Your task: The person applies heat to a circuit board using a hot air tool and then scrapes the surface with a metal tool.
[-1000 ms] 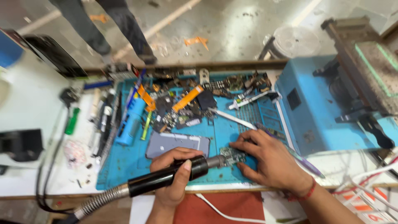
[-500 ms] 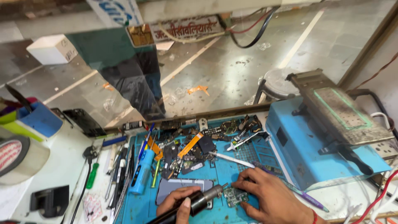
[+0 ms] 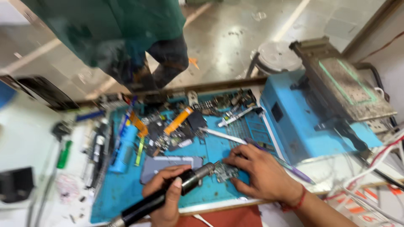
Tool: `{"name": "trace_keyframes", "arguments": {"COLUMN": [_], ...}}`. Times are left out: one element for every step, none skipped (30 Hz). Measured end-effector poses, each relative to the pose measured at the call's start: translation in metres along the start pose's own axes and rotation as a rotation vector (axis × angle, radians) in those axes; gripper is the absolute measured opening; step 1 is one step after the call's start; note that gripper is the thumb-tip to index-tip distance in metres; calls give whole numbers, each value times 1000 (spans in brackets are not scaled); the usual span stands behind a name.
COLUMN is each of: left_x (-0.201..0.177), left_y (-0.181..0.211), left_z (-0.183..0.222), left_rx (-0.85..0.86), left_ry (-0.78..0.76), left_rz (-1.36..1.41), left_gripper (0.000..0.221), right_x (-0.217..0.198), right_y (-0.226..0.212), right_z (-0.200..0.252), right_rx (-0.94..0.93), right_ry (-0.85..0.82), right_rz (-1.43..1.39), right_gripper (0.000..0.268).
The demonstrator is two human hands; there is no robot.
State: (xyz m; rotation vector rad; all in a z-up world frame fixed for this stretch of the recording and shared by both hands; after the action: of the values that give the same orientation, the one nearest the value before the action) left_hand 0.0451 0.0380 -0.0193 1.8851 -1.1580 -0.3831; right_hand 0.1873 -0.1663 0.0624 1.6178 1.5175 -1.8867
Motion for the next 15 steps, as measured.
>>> {"name": "trace_keyframes", "arguments": {"left_x": [2,3,6,7,8,10,11,10,9,8,7,8,9,10,10], "left_y": [2,5,7,13,17,23,25,25,26,26,27,27,30,30,31], "left_z": [3,-1,-3,-7,-11,-9,-9,-10,-10,-9,-8,-7,-3,-8,-12], "left_rx": [-33,-49,-65,-25,15,35,52,61,71,30,-11,-35,-45,-28,-10], "left_ry": [-32,-69,-106,-76,-46,-14,7,38,71,20,-34,-90,-23,38,98], "left_rz": [12,23,35,15,-6,-26,34,88,141,77,15,-49,-17,14,46], "left_gripper": [24,23,23,23,24,24,24,25,25,24,24,24,24,24,24], "right_x": [2,2,0,-2,-4,-2,-2,-1,0,2,3,5,7,6,4], "right_y": [0,-1,-2,-5,-6,-7,-7,-7,-6,-1,3,4,2,1,-1], "right_z": [2,1,0,-2,-4,-1,-1,0,1,1,1,1,5,3,0], "right_rx": [1,-6,-14,-29,-45,-48,-66,-87,-108,-77,-47,-30,-26,-36,-46], "right_ry": [-16,-18,-20,-14,-7,-15,13,31,48,26,5,-5,-27,-28,-28], "right_rz": [-1,0,2,15,28,34,59,79,99,86,74,64,58,58,58], "right_gripper": [45,45,45,45,46,46,47,47,48,48,48,47,48,49,49]}}
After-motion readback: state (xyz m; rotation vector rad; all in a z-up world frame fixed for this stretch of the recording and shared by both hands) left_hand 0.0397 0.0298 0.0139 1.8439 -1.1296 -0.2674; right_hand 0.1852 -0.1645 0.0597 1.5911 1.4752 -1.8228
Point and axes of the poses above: each hand's wrist, its own z-axis away from the middle knuckle, its own x-axis out of the palm, y = z × x, the point moved 6 cm from there along -z, towards the middle knuckle, and after that the axes turned 13 degrees about x, right-handed, at the moved point
